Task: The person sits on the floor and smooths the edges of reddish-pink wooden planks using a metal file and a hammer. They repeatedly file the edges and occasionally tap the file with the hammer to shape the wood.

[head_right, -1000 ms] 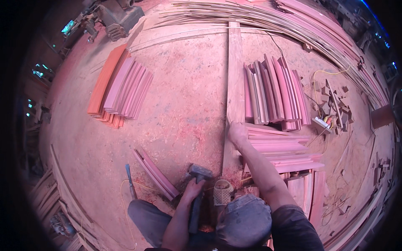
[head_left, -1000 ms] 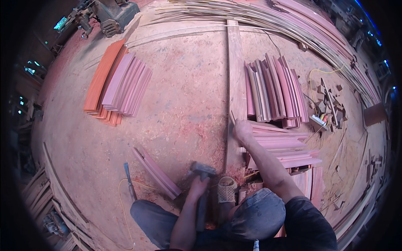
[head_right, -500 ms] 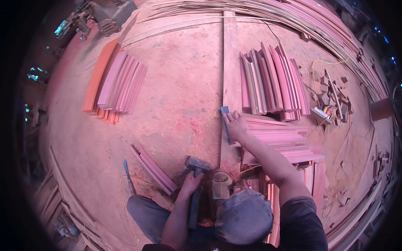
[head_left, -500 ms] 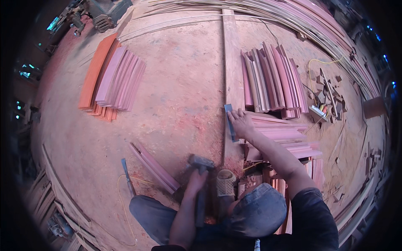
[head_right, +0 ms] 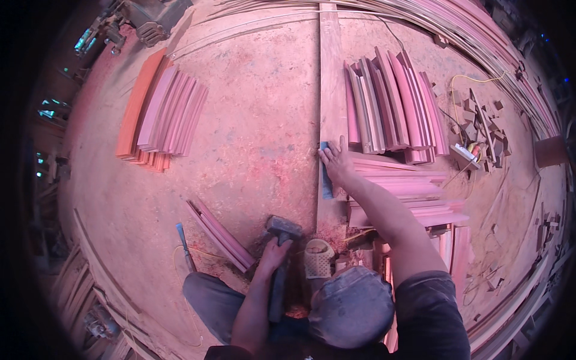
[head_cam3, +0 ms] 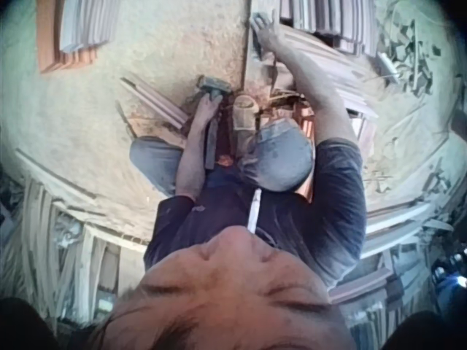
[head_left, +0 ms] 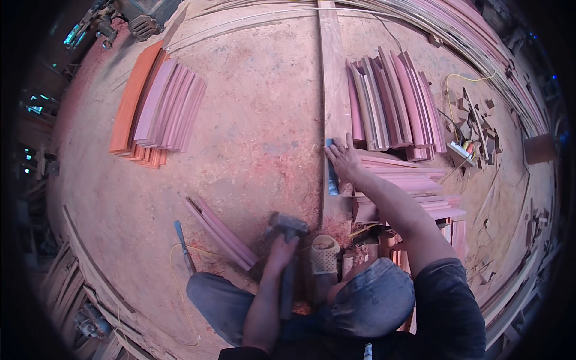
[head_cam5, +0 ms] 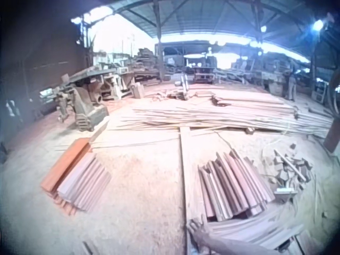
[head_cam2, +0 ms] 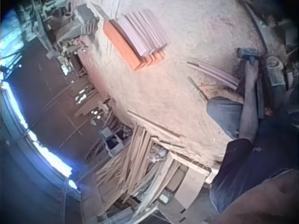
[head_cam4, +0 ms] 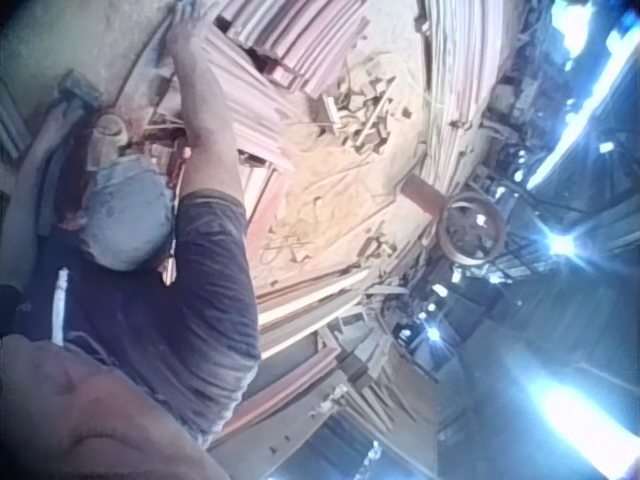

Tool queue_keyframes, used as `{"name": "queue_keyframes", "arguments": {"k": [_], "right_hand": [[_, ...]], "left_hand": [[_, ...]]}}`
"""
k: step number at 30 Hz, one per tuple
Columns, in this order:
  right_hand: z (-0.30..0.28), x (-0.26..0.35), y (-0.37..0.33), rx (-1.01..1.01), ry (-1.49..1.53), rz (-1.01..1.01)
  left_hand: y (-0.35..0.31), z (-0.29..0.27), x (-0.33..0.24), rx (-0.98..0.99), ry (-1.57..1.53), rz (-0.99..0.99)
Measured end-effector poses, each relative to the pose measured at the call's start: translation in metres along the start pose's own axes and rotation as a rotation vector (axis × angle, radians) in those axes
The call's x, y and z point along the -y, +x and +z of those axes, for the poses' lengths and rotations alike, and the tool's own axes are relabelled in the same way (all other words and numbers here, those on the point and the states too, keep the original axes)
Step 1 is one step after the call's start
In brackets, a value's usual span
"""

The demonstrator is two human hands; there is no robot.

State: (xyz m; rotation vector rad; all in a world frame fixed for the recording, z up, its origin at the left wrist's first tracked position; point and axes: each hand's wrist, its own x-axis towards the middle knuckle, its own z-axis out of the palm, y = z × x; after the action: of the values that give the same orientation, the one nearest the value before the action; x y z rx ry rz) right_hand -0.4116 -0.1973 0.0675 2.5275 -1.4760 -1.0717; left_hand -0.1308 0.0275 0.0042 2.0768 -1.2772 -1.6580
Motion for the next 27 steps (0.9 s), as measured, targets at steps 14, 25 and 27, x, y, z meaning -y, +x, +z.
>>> {"name": "queue_keyframes", "arguments": {"k": [14,25,27], "right_hand": [[-0.008,-0.001,-0.007,0.072,-0.009,0.084],[0.009,-0.003,0.0,-0.019,0.017,0.018],[0.009,0.0,0.003,-0.014,0.042,0.049]], "left_hand": [[-0.003,-0.004,-0.011,0.035,-0.025,-0.003],[-0.001,-0.002,-0.008,0.023,-0.001,-0.007],[-0.001,-0.002,-0.007,0.032,-0.004,-0.048]]}}
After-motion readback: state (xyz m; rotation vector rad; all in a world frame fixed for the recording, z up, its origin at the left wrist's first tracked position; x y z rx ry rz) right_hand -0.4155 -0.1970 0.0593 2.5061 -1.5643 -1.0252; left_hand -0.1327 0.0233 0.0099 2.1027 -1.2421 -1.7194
